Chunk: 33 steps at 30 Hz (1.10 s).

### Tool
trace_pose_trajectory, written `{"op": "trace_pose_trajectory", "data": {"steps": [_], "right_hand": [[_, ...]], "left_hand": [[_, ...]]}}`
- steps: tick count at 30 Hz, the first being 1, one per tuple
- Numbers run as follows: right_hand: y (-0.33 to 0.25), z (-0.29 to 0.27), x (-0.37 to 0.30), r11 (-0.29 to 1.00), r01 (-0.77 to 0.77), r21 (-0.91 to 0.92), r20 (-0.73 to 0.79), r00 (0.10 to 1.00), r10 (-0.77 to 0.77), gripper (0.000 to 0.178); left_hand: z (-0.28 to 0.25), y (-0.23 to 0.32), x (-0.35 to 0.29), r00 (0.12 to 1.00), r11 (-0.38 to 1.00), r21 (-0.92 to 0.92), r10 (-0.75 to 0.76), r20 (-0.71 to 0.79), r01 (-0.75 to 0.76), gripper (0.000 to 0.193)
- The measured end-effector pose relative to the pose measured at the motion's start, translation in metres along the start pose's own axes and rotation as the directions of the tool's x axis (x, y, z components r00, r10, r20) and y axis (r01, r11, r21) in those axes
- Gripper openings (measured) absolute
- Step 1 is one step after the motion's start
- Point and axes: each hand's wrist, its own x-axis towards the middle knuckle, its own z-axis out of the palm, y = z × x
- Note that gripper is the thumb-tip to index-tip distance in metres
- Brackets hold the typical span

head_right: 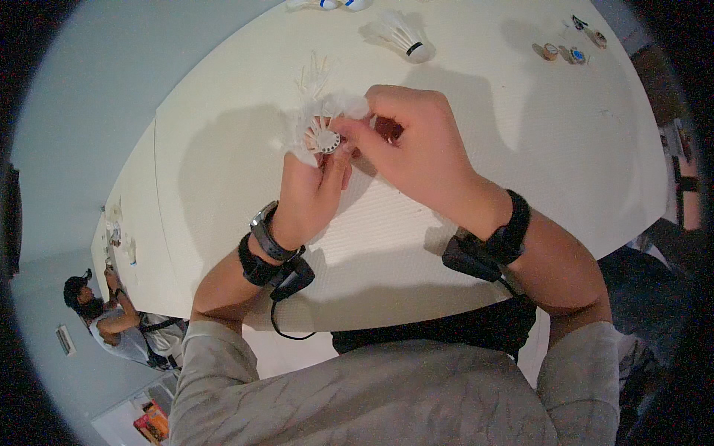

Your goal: The person inserts white feathers one by one into the base of a shuttlecock, then stacks several completed shuttlecocks together.

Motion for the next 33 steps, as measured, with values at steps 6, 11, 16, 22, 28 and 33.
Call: {"op": "trace_pose_trajectory", "data": {"steps": [6,11,16,22,28,33], "right_hand": [[-0.002,0.000,0.002,0.983,-0.115,0.147,0.005,0.993,0.115,0.014],[-0.006,-0.005,0.002,0.974,-0.184,0.133,0.062,0.982,0.177,0.014],[-0.006,-0.005,0.002,0.988,-0.110,0.110,0.056,0.993,0.104,0.014],[-0.006,-0.006,0.003,0.992,-0.105,0.067,0.077,0.992,0.099,0.014],[-0.006,-0.006,0.002,0.993,-0.096,0.070,0.059,0.994,0.092,0.013],[0.009,-0.004,0.005,0.958,-0.244,0.150,-0.028,0.968,0.251,0.018]], "left_hand": [[0.002,-0.002,0.003,0.998,0.999,0.011,0.053,-0.044,-0.052,0.025],[0.002,0.003,0.000,0.997,0.986,0.149,0.077,-0.028,-0.072,0.026],[0.004,-0.001,0.001,0.979,0.961,0.199,0.202,-0.024,-0.193,0.030],[0.006,0.001,0.000,0.992,0.974,0.193,0.125,-0.008,-0.121,0.031],[0.002,-0.001,0.005,0.984,0.983,0.085,0.168,-0.056,-0.163,0.025],[-0.045,-0.023,0.032,0.939,0.921,0.352,0.258,-0.229,-0.167,0.022]]}}
